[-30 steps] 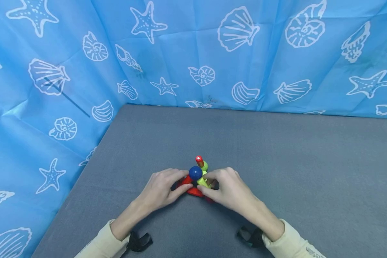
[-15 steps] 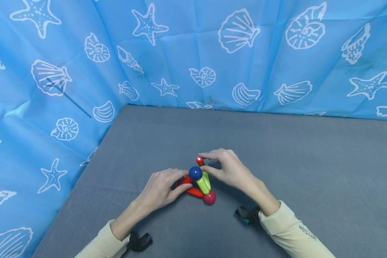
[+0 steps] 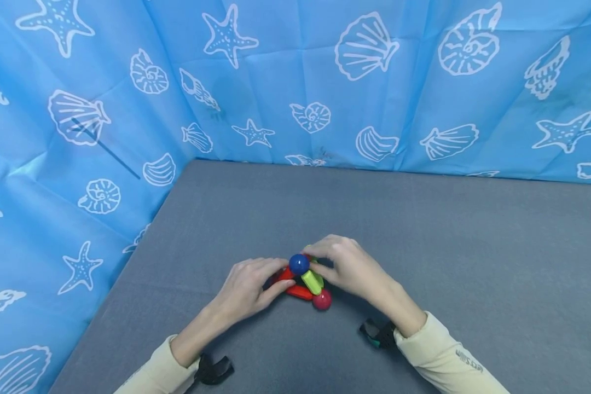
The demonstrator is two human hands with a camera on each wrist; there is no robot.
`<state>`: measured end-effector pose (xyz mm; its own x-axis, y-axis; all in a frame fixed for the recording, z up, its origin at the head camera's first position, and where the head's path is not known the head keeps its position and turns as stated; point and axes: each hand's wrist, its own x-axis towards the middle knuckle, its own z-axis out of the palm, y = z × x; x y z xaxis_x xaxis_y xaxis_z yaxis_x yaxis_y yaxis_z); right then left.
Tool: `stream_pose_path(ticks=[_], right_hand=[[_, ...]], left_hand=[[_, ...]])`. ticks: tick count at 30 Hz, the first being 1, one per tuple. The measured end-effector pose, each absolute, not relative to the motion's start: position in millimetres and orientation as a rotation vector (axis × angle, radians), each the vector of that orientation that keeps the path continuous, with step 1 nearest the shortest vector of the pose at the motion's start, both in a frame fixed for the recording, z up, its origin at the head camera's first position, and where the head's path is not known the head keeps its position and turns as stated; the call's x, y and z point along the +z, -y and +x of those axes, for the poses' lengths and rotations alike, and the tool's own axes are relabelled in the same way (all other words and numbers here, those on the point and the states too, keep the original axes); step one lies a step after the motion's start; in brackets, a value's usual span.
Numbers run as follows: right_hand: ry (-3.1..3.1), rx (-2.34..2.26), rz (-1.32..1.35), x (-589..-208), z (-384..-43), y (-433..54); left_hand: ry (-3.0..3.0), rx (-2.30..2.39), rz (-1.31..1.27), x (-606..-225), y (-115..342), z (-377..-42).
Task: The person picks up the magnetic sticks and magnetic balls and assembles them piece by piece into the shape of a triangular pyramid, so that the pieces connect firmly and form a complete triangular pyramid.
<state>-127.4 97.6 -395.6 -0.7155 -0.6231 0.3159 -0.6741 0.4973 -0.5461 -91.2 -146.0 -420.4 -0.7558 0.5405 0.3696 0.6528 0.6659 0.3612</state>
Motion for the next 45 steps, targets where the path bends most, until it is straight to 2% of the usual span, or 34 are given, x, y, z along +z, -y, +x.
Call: stream_pose_path(ticks=[8,20,27,35,45], right_hand=[[2.606,1.052,1.144,-400,-130,-102],[2.650,1.023,1.016,-396,-151,-118],[2.678,0.978,0.926,-391,-155,-132],[2.734,0.795,0.676,-382,-143,-158],[2.953,0.573,0.638,-380,-128,-175]], left_hand=[[2.660,-0.703,-0.958,-417,138,-96],[2.717,-0.677,-0.965,-416,118,-131],[2.740,-0.698,-0.961,-414,117,-139],[2.915,-0.615,-0.708,-398,143,-135],[3.087,-0.448,-0.563,-391,163,-135]])
